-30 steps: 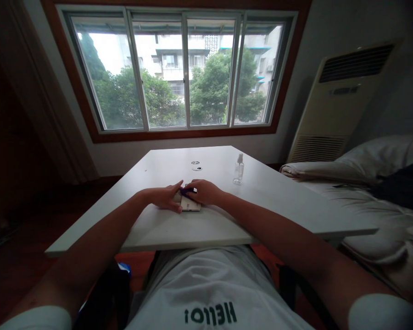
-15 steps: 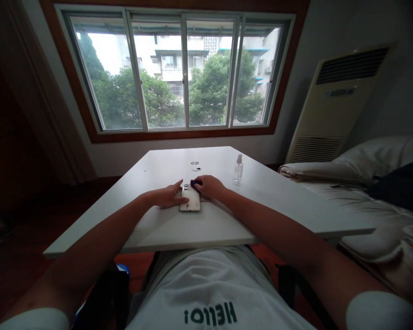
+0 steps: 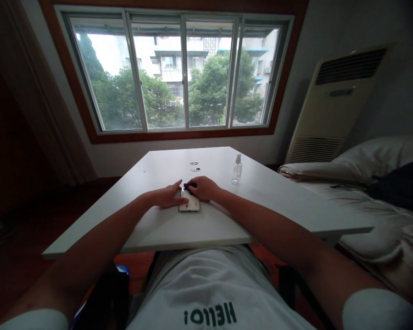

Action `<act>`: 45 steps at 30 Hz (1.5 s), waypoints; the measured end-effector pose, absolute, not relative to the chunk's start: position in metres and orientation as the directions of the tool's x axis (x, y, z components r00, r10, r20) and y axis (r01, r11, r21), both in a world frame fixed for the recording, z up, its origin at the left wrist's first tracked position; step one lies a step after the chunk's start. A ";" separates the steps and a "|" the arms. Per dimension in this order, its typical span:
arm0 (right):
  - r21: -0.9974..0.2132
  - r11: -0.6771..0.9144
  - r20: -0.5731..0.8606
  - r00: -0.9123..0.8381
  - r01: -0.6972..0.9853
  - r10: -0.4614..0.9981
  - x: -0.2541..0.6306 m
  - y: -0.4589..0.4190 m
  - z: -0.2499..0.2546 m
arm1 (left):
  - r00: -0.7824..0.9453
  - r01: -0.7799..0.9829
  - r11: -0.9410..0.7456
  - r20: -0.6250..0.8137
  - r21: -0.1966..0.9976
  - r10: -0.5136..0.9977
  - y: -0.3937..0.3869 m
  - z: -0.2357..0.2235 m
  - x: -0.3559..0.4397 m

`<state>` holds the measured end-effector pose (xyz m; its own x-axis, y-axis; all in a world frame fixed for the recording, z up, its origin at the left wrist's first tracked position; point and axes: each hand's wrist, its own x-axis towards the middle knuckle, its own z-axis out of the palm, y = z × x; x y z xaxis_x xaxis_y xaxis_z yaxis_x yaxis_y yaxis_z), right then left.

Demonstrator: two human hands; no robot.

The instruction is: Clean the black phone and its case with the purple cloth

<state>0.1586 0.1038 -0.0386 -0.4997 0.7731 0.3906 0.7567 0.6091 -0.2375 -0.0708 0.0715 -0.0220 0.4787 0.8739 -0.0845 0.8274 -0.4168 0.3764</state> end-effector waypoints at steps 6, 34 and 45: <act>-0.274 0.593 0.387 -0.478 0.757 0.788 0.167 0.108 -0.039 | 0.465 0.838 -0.393 -0.120 0.379 0.877 0.067 -0.016 -0.067; -0.761 0.507 0.060 -0.733 0.406 0.677 0.208 0.115 -0.032 | 0.449 0.846 -0.372 -0.137 0.381 0.883 0.061 -0.012 -0.063; -0.760 0.523 0.075 -0.747 0.385 0.661 0.200 0.102 -0.029 | 0.447 0.848 -0.377 -0.122 0.373 0.886 0.065 -0.015 -0.067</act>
<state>0.2004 0.1019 -0.0292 -0.7470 0.6606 0.0755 0.3855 0.5227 -0.7604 -0.0667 0.0649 -0.0151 0.4473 0.8860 -0.1222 0.8479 -0.3766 0.3732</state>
